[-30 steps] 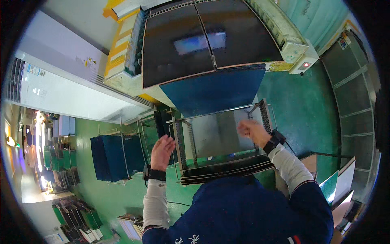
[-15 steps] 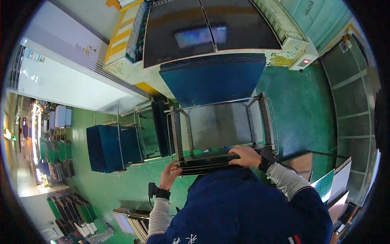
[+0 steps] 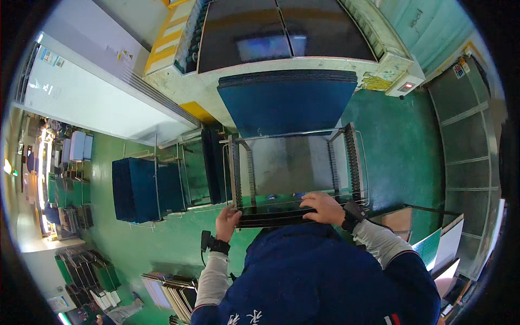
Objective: Removing metal plates from a machine and placing them into a drying or storage rack.
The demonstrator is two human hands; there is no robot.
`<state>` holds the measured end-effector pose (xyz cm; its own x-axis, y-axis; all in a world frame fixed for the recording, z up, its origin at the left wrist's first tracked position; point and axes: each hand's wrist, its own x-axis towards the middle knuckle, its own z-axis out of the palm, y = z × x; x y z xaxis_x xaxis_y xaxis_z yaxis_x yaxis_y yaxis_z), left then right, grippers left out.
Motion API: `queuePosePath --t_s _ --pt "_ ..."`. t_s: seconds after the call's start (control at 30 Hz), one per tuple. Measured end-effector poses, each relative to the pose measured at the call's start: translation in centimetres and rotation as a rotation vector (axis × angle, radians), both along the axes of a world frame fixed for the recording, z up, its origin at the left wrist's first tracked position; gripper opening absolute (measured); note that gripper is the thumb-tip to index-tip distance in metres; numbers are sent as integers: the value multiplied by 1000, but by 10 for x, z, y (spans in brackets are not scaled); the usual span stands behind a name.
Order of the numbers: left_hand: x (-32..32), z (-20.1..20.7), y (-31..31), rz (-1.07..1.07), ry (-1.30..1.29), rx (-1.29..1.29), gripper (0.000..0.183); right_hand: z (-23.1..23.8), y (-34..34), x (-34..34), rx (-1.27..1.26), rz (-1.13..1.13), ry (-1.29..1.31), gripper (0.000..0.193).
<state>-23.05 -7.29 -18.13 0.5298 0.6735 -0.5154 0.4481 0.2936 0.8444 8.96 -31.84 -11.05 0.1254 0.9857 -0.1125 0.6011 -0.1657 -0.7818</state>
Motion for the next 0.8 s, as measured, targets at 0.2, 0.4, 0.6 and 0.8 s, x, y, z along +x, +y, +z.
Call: queuePosePath --t_s 0.2,0.4,0.6,0.8 --pt "-3 -18 -6 65 -50 67 45 -10 -6 -10 -34 -3 -149 29" --pt "5 -1 -3 101 8 -52 40 -37 -7 -2 -70 30 -263 23" --pt "8 3 -5 153 -42 -69 40 -31 -5 -1 -59 80 -294 15" --pt "3 0 -6 151 -92 -63 42 -39 -5 -6 -35 130 -405 11"
